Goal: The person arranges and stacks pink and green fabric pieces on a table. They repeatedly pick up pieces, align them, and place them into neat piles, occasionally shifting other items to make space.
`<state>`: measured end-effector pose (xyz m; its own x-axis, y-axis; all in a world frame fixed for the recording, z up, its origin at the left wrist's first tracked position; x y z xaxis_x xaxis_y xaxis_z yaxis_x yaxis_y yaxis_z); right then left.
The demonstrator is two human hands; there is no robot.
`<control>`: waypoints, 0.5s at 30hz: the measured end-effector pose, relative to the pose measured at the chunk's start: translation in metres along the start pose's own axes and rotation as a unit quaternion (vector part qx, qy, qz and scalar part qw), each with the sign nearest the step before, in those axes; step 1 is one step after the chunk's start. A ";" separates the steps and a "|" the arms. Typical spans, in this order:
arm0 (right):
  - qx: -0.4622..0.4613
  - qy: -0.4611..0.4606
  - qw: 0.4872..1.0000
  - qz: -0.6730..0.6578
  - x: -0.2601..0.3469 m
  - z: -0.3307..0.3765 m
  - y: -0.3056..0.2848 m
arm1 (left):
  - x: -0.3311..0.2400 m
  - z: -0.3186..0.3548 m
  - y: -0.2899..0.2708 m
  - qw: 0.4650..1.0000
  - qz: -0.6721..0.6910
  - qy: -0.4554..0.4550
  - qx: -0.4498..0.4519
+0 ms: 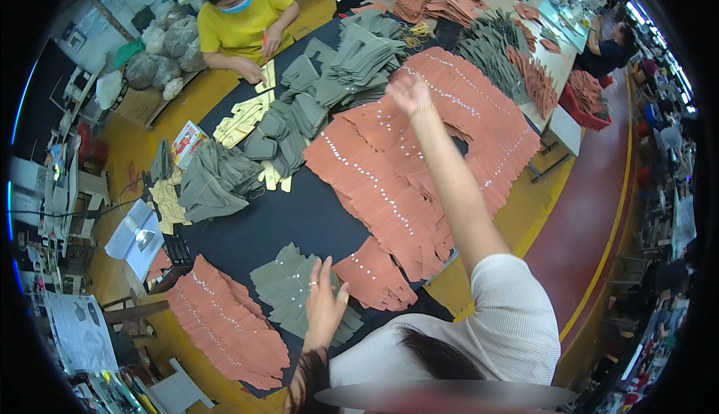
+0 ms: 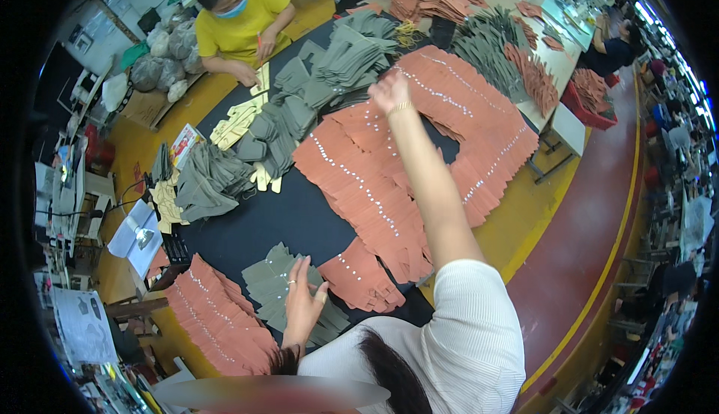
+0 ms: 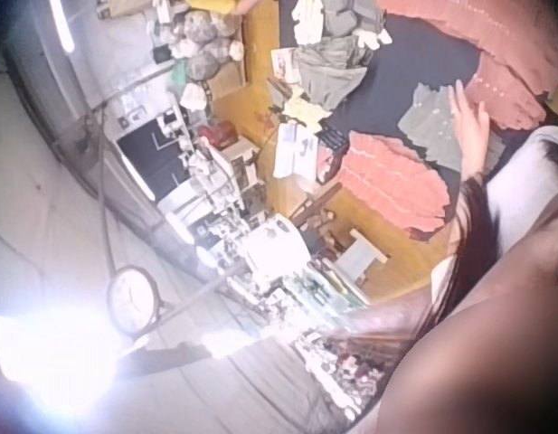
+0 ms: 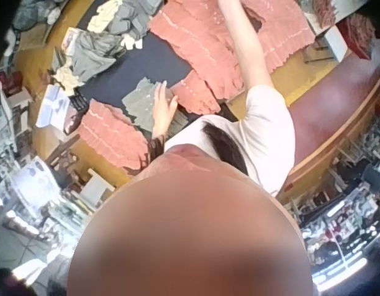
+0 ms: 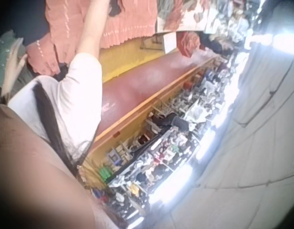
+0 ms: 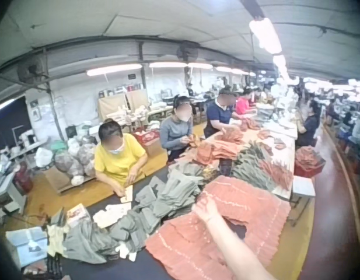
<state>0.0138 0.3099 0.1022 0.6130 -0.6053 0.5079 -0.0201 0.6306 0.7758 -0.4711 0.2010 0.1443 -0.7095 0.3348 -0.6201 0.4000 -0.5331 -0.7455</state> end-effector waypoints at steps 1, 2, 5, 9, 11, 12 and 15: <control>-0.001 0.029 0.999 0.018 -0.024 0.016 -0.016 | 0.009 0.003 -0.005 1.000 0.022 -0.013 -0.006; 0.003 0.041 0.999 0.017 -0.046 0.035 -0.031 | 0.021 0.005 -0.012 0.999 0.045 -0.028 -0.011; 0.055 0.148 0.986 0.048 -0.096 0.113 -0.079 | 0.065 0.019 -0.034 0.986 0.126 -0.082 -0.069; 0.136 0.305 0.921 0.200 -0.141 0.223 -0.127 | 0.143 0.046 -0.053 0.932 0.223 -0.157 -0.240; 0.183 0.361 0.870 0.281 -0.157 0.276 -0.149 | 0.182 0.066 -0.052 0.911 0.226 -0.206 -0.275; 0.190 0.373 0.846 0.331 -0.164 0.297 -0.159 | 0.194 0.079 -0.047 0.904 0.239 -0.203 -0.292; 0.225 0.366 0.801 0.417 -0.187 0.340 -0.175 | 0.230 0.100 -0.028 0.871 0.253 -0.298 -0.297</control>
<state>-0.3665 0.1478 -0.0010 0.5332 0.4858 0.6926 -0.8457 0.3283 0.4208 -0.7030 0.2151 0.0469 -0.4587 -0.3829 -0.8018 0.8537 0.0606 -0.5173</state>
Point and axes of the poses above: each hand's wrist, its own z-axis away from the middle knuckle, its own y-axis out of the palm, x = y × z, the point moved 5 cm from there along -z, towards the middle knuckle, and after that the axes turned 7 degrees about -y, right-handed, at the moved point
